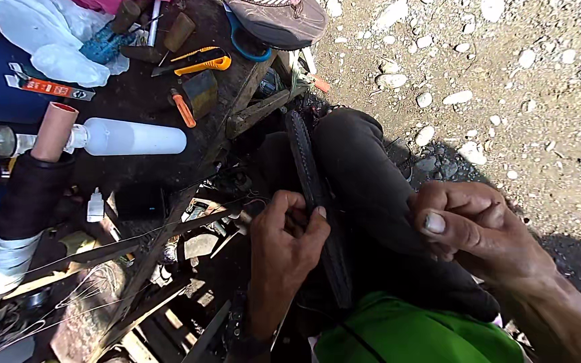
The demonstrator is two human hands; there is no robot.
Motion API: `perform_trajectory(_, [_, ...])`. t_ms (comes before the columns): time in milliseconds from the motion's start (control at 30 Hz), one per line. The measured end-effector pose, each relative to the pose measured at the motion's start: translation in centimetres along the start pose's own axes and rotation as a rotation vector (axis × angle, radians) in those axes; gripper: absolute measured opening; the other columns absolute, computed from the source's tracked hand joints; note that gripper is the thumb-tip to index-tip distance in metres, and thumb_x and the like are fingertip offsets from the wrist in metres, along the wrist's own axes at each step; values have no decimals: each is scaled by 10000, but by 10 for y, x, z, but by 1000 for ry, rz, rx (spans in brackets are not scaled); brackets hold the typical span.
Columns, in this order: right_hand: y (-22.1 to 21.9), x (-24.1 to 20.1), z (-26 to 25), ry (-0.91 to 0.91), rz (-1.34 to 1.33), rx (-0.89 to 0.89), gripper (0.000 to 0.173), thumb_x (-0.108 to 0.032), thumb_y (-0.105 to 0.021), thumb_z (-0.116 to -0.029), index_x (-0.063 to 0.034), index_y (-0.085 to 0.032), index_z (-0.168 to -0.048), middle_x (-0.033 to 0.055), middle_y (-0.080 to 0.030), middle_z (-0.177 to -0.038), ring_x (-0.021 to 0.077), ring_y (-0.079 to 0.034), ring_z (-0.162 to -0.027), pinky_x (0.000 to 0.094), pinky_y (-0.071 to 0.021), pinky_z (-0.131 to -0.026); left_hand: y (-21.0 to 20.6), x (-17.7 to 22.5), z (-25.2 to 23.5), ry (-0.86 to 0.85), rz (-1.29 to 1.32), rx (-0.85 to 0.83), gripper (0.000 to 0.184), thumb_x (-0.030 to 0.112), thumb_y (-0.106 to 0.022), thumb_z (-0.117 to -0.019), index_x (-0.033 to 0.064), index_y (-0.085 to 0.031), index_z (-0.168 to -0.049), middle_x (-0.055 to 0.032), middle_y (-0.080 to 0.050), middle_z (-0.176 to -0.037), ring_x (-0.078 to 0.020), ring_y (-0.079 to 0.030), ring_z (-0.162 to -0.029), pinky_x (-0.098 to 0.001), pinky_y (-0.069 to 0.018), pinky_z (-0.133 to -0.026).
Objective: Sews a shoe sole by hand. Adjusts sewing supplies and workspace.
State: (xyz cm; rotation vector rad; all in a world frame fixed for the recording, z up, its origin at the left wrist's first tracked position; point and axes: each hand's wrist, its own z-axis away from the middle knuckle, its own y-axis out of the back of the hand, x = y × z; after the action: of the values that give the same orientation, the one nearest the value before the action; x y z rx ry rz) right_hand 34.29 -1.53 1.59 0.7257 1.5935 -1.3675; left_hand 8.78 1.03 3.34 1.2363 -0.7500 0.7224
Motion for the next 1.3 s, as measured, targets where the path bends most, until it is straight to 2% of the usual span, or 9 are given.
perform_trajectory(167, [19,12,-11,-28,-209,-77,180,-281,-692,-987,-118,-701,-1061,4,-669,-1119,25,-623,-767,167,-527,-616,22,-17,-9,107,480,-263,123,203,-728,-954,95,-683,-915,49,-621,-701,-7,-536,-530,-149,-450,-468])
perform_trajectory(300, [17,12,-24,-101,108,-59,70,-184,-693,-980,-130,-653,-996,-83,-604,-753,-27,-529,-595,115,-434,-517,24,-25,-11,74,640,-214,87,173,-719,-953,101,-689,-915,40,-629,-701,-8,-547,-531,-160,-472,-481])
perform_trajectory(433, [31,8,-32,-46,444,14,109,-80,-618,-959,-133,-714,-959,-78,-634,-729,-27,-527,-561,119,-432,-479,20,-23,-1,-67,459,-160,298,185,-645,-1015,11,-614,-1255,-62,-669,-1081,-75,-607,-659,-201,-532,-522])
perform_trajectory(600, [-9,30,-53,140,1004,48,311,-206,-563,-975,-177,-773,-1203,-67,-706,-791,30,-605,-645,288,-511,-572,11,-25,-3,-64,419,-100,115,119,-645,-1002,22,-687,-1047,-13,-660,-834,-61,-561,-590,-192,-483,-503])
perform_trajectory(700, [-38,46,-61,196,1056,49,259,-246,-579,-999,-168,-789,-1130,-32,-731,-783,103,-676,-671,354,-524,-554,15,-23,-7,-56,402,-104,104,122,-608,-1019,34,-661,-1038,12,-636,-800,-48,-544,-576,-182,-467,-493])
perform_trajectory(900, [-29,40,-55,43,757,-104,192,-252,-601,-983,-147,-761,-990,-77,-621,-692,5,-532,-593,230,-428,-524,21,-24,3,-265,-167,40,185,198,-586,-1015,33,-667,-987,6,-615,-805,-9,-547,-638,-152,-472,-559])
perform_trajectory(1067, [32,20,-1,-91,124,-332,234,-290,-633,-1018,-73,-717,-985,43,-659,-1194,30,-616,-902,167,-518,-700,113,-48,30,-117,-507,354,242,197,-577,-1035,-36,-638,-1011,-6,-592,-798,32,-521,-652,-136,-448,-584])
perform_trajectory(1167, [73,8,46,-141,-14,-390,247,-362,-638,-1008,-128,-705,-961,-1,-690,-1027,83,-658,-892,236,-562,-745,154,-71,45,97,-607,577,242,139,-573,-1033,-100,-608,-1029,-37,-550,-833,43,-481,-705,-131,-417,-644])
perform_trajectory(1300, [130,-13,90,-322,251,-317,231,-381,-663,-984,-173,-707,-894,-71,-653,-797,13,-599,-687,159,-481,-576,129,-73,47,153,-524,312,350,242,-593,-1012,-38,-626,-1220,-120,-638,-1060,-63,-598,-765,-220,-514,-660])
